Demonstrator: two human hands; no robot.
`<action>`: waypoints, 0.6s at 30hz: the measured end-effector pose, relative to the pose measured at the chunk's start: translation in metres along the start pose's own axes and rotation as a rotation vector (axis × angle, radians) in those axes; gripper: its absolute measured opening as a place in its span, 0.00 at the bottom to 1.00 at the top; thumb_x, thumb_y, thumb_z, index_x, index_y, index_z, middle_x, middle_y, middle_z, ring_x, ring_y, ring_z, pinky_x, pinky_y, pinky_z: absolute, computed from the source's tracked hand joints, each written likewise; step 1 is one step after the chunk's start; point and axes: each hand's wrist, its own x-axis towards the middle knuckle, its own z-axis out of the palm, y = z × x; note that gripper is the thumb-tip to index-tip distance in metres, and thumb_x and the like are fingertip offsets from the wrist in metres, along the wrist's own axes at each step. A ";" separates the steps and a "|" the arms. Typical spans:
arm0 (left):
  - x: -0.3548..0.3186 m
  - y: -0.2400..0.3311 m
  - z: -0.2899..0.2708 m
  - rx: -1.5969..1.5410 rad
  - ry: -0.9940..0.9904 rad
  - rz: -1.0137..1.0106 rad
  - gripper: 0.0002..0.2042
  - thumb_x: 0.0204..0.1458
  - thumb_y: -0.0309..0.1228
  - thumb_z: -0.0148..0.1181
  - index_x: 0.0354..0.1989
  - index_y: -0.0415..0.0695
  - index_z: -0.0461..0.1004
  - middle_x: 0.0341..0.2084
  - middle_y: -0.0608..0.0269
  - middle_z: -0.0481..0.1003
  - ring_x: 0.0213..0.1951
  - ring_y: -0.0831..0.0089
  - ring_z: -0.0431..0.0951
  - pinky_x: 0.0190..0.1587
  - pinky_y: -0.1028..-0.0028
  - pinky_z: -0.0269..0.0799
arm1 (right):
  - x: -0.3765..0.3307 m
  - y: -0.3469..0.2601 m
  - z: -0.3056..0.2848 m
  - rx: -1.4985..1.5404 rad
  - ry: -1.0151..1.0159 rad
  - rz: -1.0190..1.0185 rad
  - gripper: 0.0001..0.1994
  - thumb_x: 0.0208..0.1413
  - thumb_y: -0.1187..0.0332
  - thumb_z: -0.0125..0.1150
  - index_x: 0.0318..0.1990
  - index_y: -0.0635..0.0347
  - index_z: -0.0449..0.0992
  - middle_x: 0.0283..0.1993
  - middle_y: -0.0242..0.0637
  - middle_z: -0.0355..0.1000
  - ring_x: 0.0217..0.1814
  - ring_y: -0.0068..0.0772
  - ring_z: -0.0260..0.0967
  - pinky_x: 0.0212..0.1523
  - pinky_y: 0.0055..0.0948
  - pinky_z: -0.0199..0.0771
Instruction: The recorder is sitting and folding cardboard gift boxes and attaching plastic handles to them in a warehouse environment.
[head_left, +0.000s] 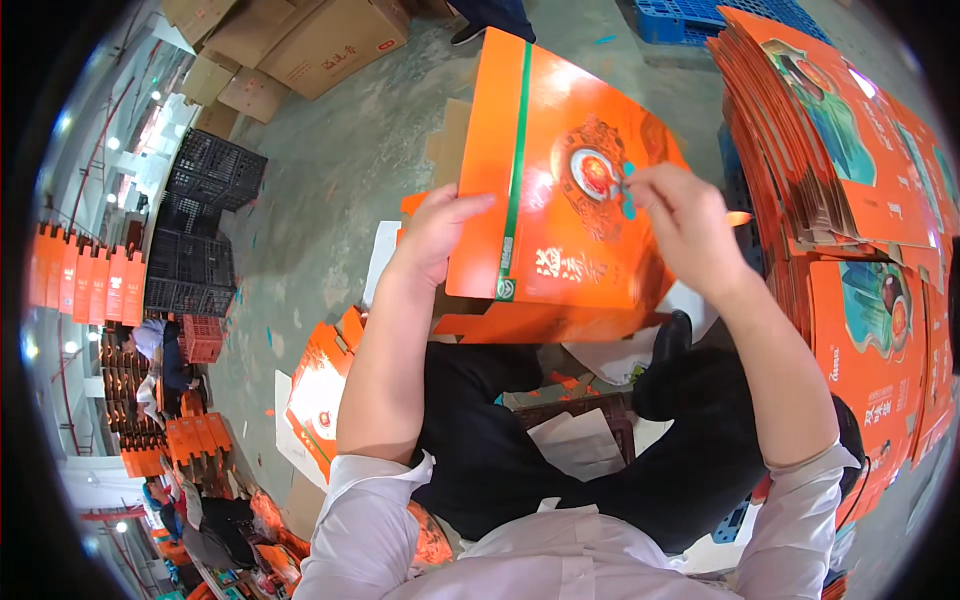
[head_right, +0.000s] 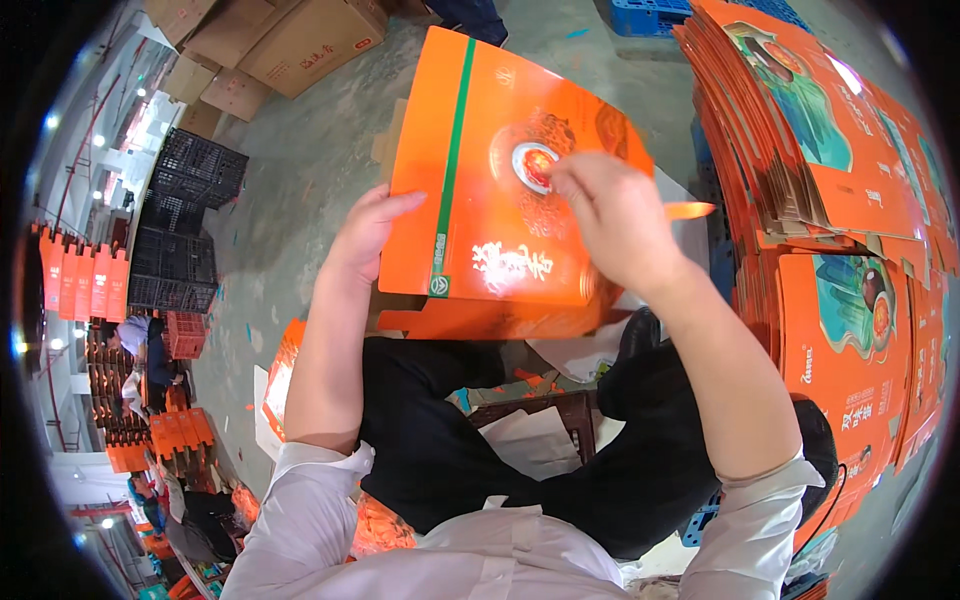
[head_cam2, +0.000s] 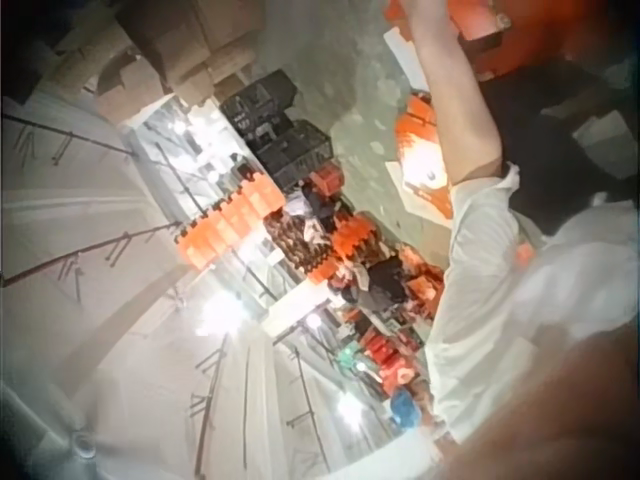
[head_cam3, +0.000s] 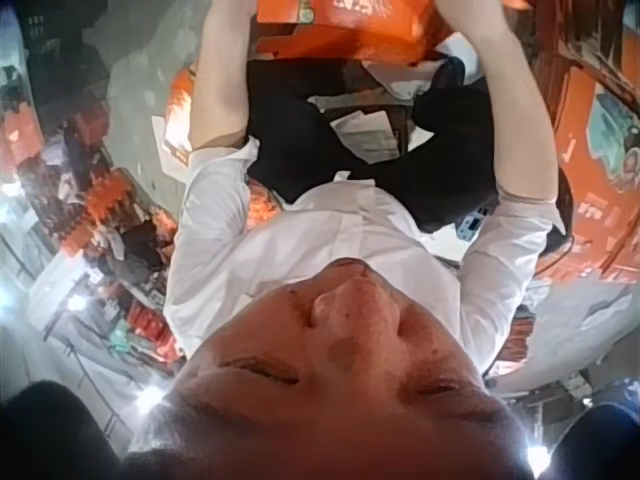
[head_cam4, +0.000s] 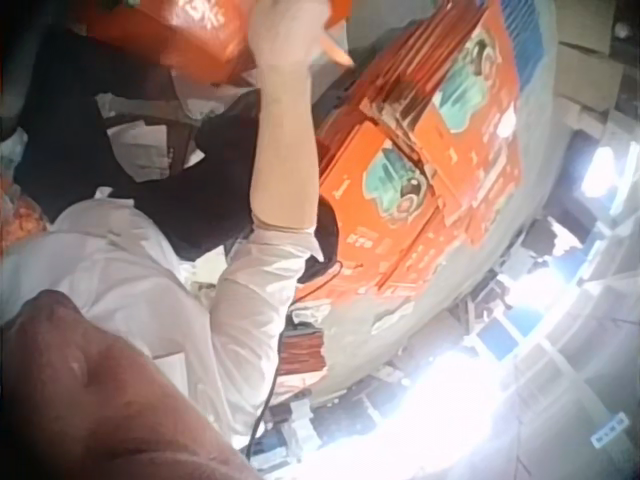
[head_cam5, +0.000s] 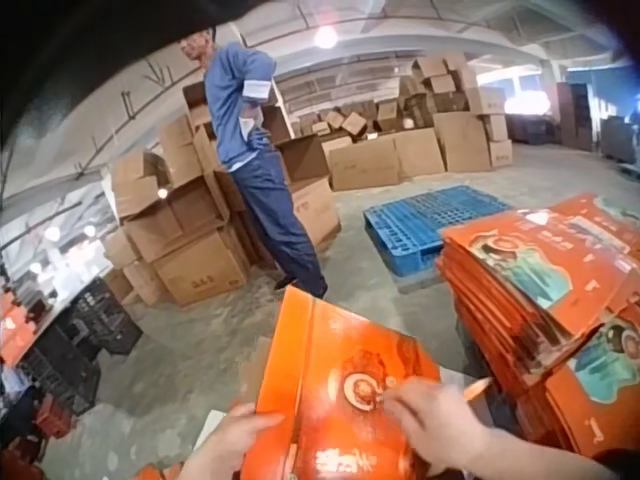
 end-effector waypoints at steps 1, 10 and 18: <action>-0.001 0.000 0.001 0.004 0.002 0.004 0.17 0.56 0.26 0.58 0.53 0.33 0.72 0.46 0.54 0.79 0.46 0.66 0.80 0.50 0.68 0.76 | -0.003 -0.002 0.004 0.013 -0.035 -0.006 0.05 0.59 0.72 0.57 0.38 0.65 0.77 0.35 0.48 0.75 0.40 0.54 0.73 0.41 0.40 0.74; -0.019 0.001 0.022 -0.368 -0.156 -0.089 0.18 0.54 0.24 0.58 0.53 0.33 0.73 0.45 0.54 0.78 0.46 0.66 0.80 0.49 0.68 0.77 | -0.012 -0.019 0.033 0.012 -0.140 0.124 0.08 0.59 0.68 0.58 0.35 0.65 0.78 0.33 0.49 0.76 0.35 0.51 0.75 0.36 0.43 0.74; -0.022 0.000 0.031 -0.373 -0.253 -0.064 0.22 0.55 0.23 0.57 0.59 0.31 0.67 0.49 0.50 0.76 0.48 0.64 0.79 0.52 0.67 0.76 | -0.012 -0.015 0.037 -0.012 -0.203 0.157 0.08 0.57 0.69 0.57 0.33 0.66 0.76 0.33 0.49 0.75 0.34 0.51 0.75 0.36 0.44 0.74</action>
